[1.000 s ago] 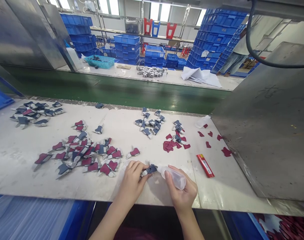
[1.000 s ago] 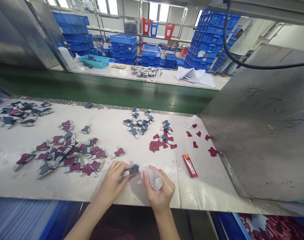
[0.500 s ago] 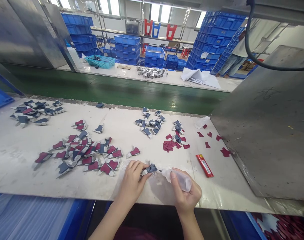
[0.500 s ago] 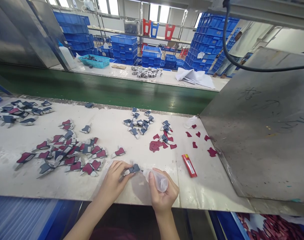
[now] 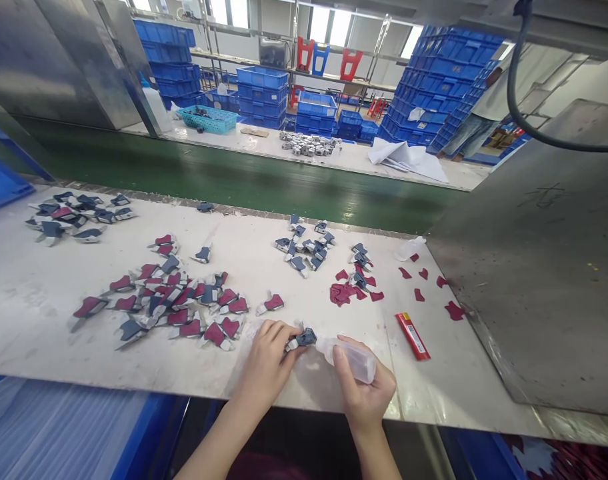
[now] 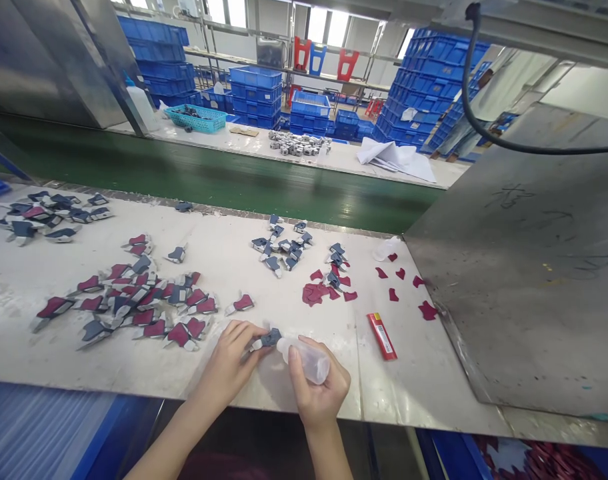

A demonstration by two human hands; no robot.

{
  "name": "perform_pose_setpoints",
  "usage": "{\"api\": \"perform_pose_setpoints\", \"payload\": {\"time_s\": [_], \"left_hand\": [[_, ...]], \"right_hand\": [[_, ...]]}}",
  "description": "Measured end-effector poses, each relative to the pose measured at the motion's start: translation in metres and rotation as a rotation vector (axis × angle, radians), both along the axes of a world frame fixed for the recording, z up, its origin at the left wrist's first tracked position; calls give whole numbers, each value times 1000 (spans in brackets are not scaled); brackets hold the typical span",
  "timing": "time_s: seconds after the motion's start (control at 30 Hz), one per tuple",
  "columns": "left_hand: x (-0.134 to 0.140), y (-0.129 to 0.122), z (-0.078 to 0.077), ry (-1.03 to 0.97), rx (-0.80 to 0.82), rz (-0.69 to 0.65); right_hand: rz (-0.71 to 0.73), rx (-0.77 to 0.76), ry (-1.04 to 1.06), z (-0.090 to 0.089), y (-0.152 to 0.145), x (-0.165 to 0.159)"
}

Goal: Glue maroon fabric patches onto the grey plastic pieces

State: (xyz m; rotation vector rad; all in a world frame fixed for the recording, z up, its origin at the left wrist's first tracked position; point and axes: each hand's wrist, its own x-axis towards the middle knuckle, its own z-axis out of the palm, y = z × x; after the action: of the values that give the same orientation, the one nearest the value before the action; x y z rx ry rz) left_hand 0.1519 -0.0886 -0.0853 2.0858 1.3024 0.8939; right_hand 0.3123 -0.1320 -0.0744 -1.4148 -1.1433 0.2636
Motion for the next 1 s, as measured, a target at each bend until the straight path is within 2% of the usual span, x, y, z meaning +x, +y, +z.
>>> {"api": "perform_pose_setpoints", "payload": {"time_s": [0.37, 0.83, 1.0], "left_hand": [[0, 0, 1, 6, -2, -5], [0, 0, 1, -10, -3, 1], [0, 1, 2, -19, -16, 5]], "right_hand": [[56, 24, -103, 2, 3, 1], [45, 19, -60, 5, 2, -3], [98, 20, -44, 7, 3, -4]]}}
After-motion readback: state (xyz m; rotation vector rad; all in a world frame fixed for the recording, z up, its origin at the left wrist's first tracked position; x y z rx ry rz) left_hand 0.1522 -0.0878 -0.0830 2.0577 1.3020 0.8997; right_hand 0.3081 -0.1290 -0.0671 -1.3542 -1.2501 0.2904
